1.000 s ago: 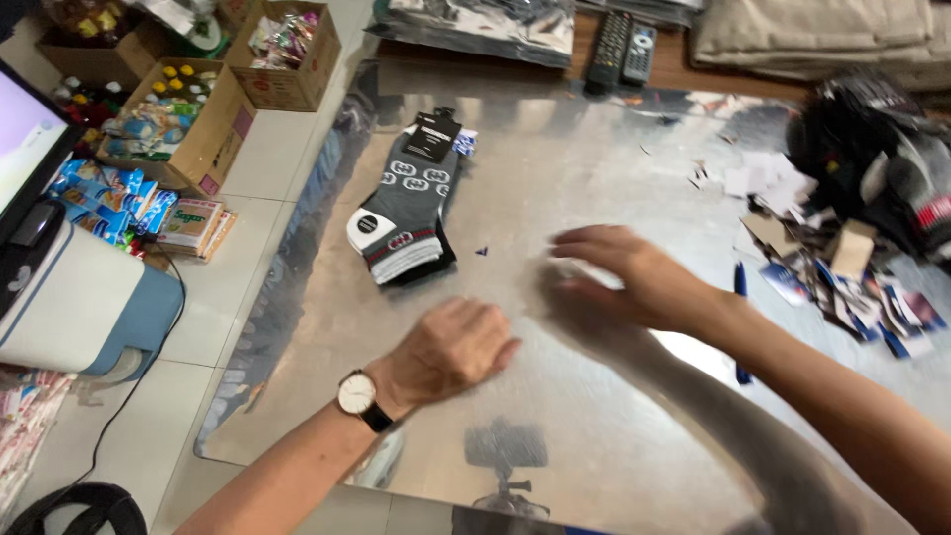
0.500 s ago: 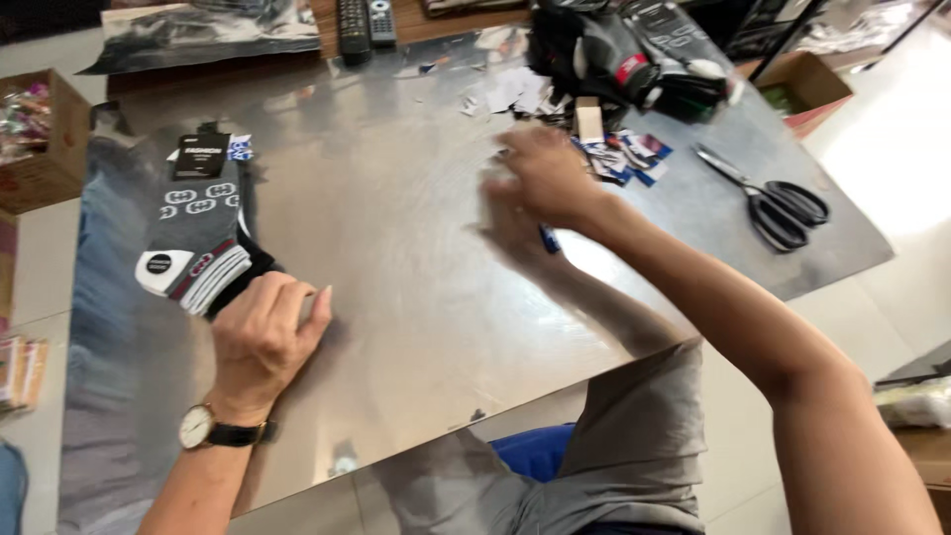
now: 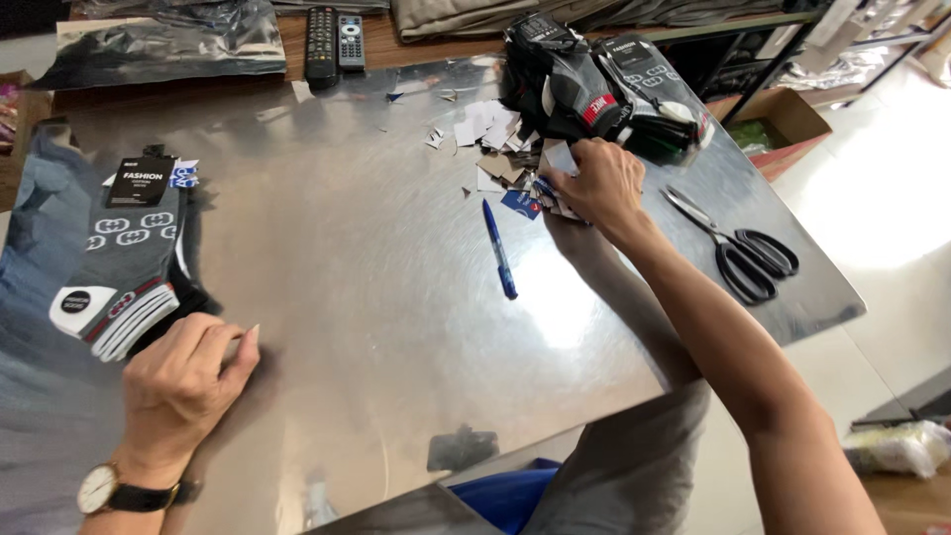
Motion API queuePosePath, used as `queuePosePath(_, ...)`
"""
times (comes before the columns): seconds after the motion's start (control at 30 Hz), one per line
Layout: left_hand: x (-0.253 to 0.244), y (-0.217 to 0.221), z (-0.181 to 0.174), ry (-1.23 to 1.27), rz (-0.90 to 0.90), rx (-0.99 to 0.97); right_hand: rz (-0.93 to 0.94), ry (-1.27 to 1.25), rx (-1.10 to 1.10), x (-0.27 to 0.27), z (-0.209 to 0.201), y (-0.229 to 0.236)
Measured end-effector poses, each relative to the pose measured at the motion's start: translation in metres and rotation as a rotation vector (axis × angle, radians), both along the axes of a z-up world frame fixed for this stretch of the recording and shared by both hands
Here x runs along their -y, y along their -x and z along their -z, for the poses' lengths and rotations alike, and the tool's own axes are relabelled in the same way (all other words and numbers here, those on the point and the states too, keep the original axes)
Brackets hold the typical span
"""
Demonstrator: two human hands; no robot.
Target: The person cuts small rectangular tags with scissors, then uses a blue pen to trace or mark shapes on the tags. The person handles socks and stacks of tags on a metal table, cutting and marking them one at a time.
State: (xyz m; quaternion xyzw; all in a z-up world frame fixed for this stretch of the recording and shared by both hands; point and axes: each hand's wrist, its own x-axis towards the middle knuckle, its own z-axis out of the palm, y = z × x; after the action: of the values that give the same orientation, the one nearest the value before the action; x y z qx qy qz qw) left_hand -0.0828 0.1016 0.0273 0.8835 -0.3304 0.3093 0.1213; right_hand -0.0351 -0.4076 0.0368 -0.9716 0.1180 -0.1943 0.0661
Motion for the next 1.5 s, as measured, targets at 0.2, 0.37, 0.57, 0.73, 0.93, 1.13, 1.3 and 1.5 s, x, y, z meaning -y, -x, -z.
queuePosePath(0.2,0.006,-0.006,0.008,0.002,-0.056,-0.101,-0.276,-0.259,0.135,0.031,-0.002,0.003)
queuePosePath(0.37,0.006,0.001,0.018,0.022,-0.143,-0.196,-0.377,-0.743,0.131,0.059,-0.006,0.004)
queuePosePath(0.57,0.022,0.004,0.003,-0.045,-0.188,-0.101,-0.479,-1.252,-0.040,0.052,-0.008,0.019)
queuePosePath(0.73,0.104,0.011,-0.016,0.412,-0.152,-0.285,-0.666,-1.556,-0.166,0.023,-0.002,0.035)
queuePosePath(0.93,0.202,0.008,-0.014,1.016,0.376,-1.248,-0.581,-1.663,-0.419,-0.036,-0.002,0.056)
queuePosePath(1.13,0.213,-0.022,-0.020,0.905,0.358,-1.192,-0.682,-1.310,-0.329,-0.066,-0.013,0.047)
queuePosePath(1.3,0.169,-0.054,-0.015,0.067,0.495,0.031,-1.029,-0.113,0.029,-0.053,-0.013,0.042)
queuePosePath(1.5,0.162,-0.063,0.009,0.301,0.529,-0.144,-0.828,-0.179,0.097,-0.041,-0.027,0.038)
